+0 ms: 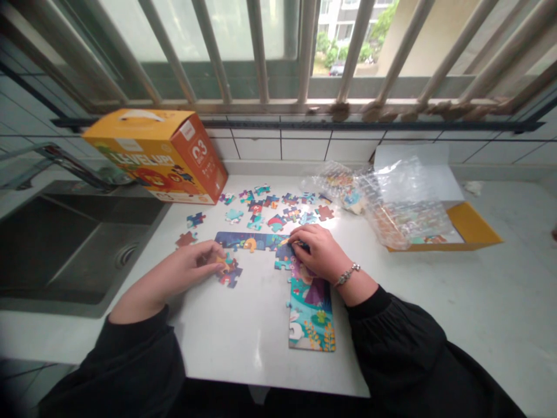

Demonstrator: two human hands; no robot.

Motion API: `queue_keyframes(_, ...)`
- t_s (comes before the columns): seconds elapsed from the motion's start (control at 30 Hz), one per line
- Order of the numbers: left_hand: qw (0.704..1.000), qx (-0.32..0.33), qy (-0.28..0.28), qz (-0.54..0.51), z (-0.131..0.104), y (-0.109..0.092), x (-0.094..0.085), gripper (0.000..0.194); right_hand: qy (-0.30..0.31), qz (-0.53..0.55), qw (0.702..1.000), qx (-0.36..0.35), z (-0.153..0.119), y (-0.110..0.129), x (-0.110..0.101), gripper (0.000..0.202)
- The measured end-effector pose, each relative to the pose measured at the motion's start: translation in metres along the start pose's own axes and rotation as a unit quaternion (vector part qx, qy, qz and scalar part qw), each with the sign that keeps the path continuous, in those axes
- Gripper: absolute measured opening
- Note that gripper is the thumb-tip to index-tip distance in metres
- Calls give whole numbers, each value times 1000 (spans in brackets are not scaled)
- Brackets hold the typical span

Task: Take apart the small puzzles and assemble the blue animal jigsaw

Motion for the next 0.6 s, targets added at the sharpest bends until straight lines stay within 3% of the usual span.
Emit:
queue_keyframes(0.17, 997, 49, 64, 17, 2, -12, 23, 31, 5, 1, 1000, 2, -1, -1, 1, 15)
queue_keyframes(0.27, 992, 86, 75, 59, 2, -15, 27, 34, 3, 1, 1000, 6, -1, -3, 1, 15)
queue_keyframes(0.43, 990, 85, 75, 80, 4, -10, 30, 54, 1, -1, 1000, 7, 0, -1, 1, 14)
queue_keyframes(0.6, 993, 66, 72, 65, 5, -4, 35, 32, 6, -6, 1000, 11, 1, 0, 0, 14)
Point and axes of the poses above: each hand's wrist, its own z-axis towards the middle knuckle, its own x-axis out of the palm, y = z × x, the point moved 8 cm from there along z, towards the middle knuckle, and after that the axes turned 7 degrees about -y, right-handed, at the moved point
